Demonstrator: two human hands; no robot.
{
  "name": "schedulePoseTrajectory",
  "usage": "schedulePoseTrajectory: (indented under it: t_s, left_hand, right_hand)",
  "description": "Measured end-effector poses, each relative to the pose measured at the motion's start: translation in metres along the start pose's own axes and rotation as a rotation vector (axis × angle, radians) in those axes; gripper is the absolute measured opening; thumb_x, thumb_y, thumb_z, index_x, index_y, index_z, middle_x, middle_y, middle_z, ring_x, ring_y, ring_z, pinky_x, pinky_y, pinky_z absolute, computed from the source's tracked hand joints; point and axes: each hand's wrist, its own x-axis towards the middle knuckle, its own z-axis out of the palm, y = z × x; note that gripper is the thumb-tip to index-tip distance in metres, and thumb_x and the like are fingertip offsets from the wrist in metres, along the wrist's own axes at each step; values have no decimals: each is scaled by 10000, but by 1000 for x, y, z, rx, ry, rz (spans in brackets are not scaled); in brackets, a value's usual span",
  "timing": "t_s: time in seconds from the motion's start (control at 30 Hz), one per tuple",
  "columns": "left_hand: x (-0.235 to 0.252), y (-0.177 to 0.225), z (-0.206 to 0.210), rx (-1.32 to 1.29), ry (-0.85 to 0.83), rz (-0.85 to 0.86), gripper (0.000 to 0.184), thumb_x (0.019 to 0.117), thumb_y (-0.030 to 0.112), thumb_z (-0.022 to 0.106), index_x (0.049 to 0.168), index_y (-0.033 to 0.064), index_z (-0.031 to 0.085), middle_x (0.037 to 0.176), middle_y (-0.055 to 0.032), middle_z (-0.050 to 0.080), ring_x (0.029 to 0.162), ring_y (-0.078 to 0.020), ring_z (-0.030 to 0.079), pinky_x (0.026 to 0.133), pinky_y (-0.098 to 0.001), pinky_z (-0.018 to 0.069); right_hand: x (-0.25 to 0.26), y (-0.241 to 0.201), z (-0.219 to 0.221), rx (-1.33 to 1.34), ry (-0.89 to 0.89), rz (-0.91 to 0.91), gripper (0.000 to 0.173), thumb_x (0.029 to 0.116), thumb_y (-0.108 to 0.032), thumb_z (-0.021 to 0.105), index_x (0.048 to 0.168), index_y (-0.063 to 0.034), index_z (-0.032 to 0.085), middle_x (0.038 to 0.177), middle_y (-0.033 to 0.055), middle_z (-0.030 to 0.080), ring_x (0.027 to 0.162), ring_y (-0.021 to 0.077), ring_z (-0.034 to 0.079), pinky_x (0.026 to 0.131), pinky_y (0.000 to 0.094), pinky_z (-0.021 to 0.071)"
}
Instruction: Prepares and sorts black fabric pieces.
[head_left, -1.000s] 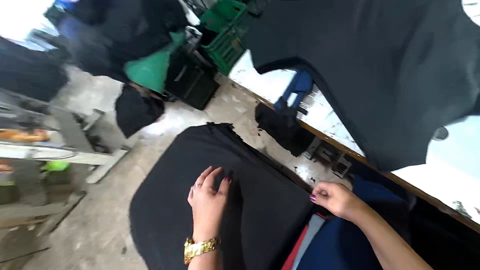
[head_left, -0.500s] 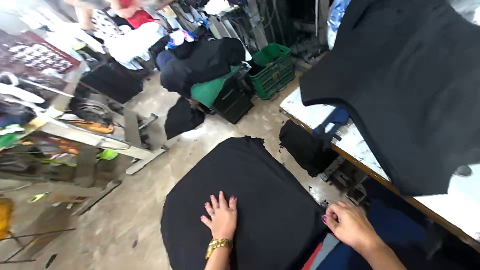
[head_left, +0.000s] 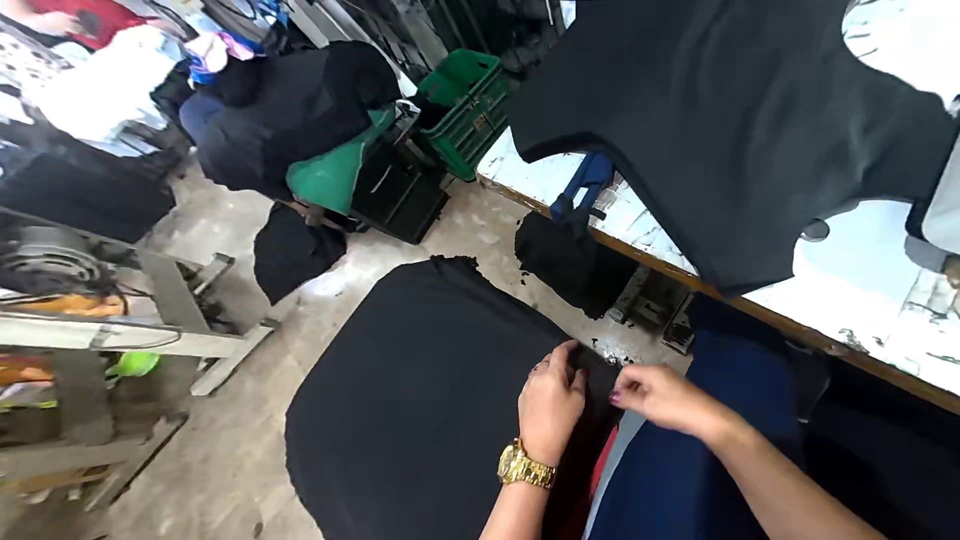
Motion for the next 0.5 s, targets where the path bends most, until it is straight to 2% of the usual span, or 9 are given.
schedulePoseTrajectory:
  t_s: [0.1,0.2,0.27,0.33,0.37,0.43,0.5]
  left_hand:
    - [-5,-9,-9,-205,8,-37,348,958,124,698,1302,115,653,938,-48,737,823,-186,706,774,-452,585]
    - [-12,-20,-18,-424,-13,-72,306,955,10,643,1255,70,628,927,-63,710,778,-155,689,732,-360,587]
    - [-20,-29,-25,-502,-50,-70,332,957,-42,560,1257,69,647,1005,-71,699,799,-143,696,727,-321,600]
    - [-28,-44,-36,-499,-81,-54,341,926,-41,503,1158,74,725,1098,-39,730,892,-108,700,785,-296,590]
    - [-33,-52,-42,-487,-90,-46,338,903,-11,480,1077,78,755,1089,-24,732,945,-103,689,817,-302,575]
    - [-42,-67,-53,-550,-59,-83,332,841,74,449,948,76,763,989,6,722,895,-85,663,774,-293,541]
    - [-50,-80,-63,-571,4,-161,282,876,128,448,887,66,723,909,25,711,791,-59,664,695,-258,557]
  right_hand:
    - [19,3,-12,281,197,168,249,1049,-177,586,1240,-21,624,1132,182,650,942,274,638,818,468,530]
    - [48,-15,-18,244,210,195,324,1034,-95,558,1348,-37,608,1332,202,626,1227,337,607,1024,552,478]
    - [61,-28,-11,275,165,180,335,1052,-107,539,1376,-42,596,1378,196,599,1283,330,565,1061,538,442]
    - [67,-21,2,280,115,162,346,1071,-144,517,1393,-33,581,1393,210,588,1293,343,561,1074,541,438]
    - [66,-13,6,261,75,165,349,1080,-159,506,1394,-21,573,1397,226,584,1289,359,563,1071,549,437]
    - [66,1,3,164,-56,236,369,1095,-197,468,1402,-22,575,1368,234,597,1223,349,588,1022,537,454]
    - [69,5,-5,152,-103,283,371,1106,-247,452,1389,-44,581,1244,208,611,986,282,570,829,465,453]
